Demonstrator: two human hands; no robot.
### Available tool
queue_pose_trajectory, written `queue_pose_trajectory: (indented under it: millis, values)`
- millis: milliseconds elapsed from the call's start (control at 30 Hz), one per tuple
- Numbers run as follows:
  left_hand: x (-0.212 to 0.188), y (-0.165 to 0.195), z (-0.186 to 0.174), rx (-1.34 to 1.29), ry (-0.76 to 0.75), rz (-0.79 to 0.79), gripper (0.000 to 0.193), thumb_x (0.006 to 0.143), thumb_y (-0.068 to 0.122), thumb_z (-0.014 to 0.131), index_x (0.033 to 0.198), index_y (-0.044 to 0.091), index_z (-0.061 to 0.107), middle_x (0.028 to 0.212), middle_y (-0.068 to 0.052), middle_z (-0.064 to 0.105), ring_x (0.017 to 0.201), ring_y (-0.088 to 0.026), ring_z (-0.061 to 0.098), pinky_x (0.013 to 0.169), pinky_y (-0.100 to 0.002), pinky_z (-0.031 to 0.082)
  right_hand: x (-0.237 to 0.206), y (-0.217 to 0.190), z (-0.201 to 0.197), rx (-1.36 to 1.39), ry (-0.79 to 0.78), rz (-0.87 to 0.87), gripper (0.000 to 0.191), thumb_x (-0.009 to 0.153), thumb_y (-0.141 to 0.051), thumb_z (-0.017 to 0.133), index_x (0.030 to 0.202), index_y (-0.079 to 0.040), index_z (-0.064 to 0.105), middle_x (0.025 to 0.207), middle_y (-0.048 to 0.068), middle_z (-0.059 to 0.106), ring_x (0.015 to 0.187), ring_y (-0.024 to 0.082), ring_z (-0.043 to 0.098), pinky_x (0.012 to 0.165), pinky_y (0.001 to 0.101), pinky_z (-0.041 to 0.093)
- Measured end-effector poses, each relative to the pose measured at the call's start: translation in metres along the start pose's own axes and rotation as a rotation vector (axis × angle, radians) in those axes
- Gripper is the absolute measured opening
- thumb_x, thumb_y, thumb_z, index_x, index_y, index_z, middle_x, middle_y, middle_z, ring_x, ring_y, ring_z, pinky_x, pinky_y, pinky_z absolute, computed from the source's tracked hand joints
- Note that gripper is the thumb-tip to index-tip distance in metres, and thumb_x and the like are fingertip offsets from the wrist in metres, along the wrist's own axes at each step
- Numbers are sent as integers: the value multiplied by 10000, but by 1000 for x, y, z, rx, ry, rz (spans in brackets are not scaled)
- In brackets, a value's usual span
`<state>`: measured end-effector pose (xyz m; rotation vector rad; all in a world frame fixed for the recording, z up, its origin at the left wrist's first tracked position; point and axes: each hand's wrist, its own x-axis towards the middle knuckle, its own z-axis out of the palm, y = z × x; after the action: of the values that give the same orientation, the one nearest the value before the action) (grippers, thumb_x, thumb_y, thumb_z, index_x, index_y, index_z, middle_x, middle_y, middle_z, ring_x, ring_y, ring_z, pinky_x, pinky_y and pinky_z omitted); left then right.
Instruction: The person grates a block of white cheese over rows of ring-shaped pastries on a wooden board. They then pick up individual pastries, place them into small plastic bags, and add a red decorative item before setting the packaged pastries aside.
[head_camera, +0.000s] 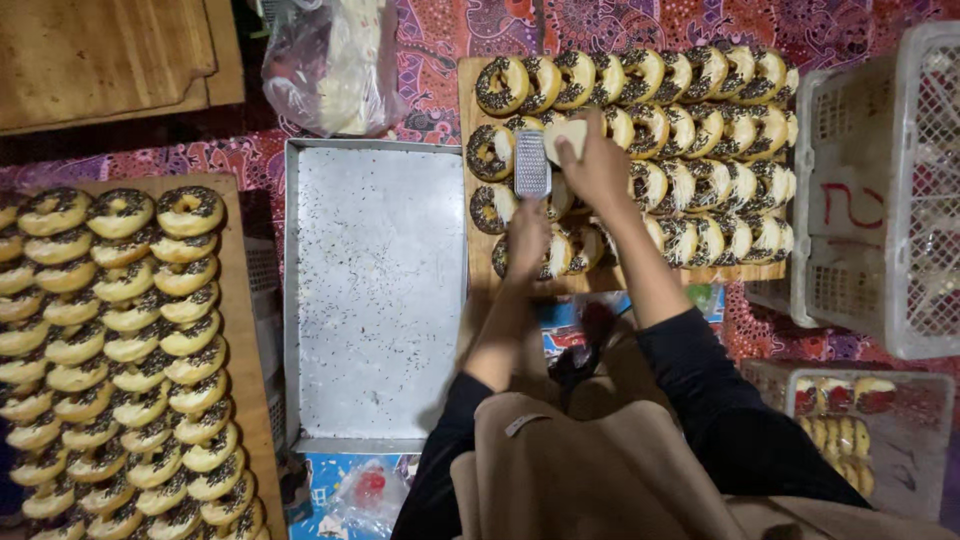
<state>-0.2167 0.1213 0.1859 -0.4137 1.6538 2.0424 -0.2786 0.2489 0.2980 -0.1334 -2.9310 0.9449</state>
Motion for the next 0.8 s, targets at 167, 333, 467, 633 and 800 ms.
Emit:
queue_pose_trajectory:
  millis: [167, 333, 467, 633, 800]
  values:
    - [37, -10, 46, -396, 106, -177, 491, 1111, 530, 353, 889, 104, 450, 554, 34, 358, 390, -95, 321, 322, -277, 238, 20, -20, 16, -284, 36, -37, 362, 1024, -260, 598, 1305, -60, 488, 584, 88, 627, 445, 299, 598, 398, 440, 444]
    - [55, -22, 54, -532, 214, -41, 551, 1112, 435, 345, 1248, -15, 632, 988, -106, 708, 774, -180, 655, 664, -319, 540, 23, -15, 29, -341, -58, -56, 442, 1019, -250, 584, 1347, 8, 441, 556, 105, 611, 432, 308, 602, 402, 424, 475]
    - [58, -26, 60, -786, 82, 91, 542, 1118, 354, 293, 1487, 9, 491, 1391, -130, 610, 1201, -213, 621, 1038, -330, 482, 13, -7, 36, -329, -99, -33, 415, 1025, -253, 572, 1322, 0, 431, 607, 146, 636, 515, 370, 641, 465, 484, 507]
    - [51, -23, 52, -570, 102, 235, 551, 1136, 297, 290, 1520, -50, 480, 1380, -181, 632, 1190, -256, 630, 1029, -357, 474, 13, -7, 37, -289, -173, 36, 386, 1036, -245, 550, 1314, -15, 414, 669, 183, 660, 590, 411, 668, 538, 531, 527]
    - [52, -28, 47, 251, 266, 500, 489, 1029, 347, 490, 1290, -60, 565, 1110, -192, 671, 958, -324, 659, 814, -426, 516, 33, -14, 35, -307, -120, -61, 394, 1005, -218, 578, 1313, -13, 441, 628, 156, 637, 551, 381, 645, 546, 513, 522]
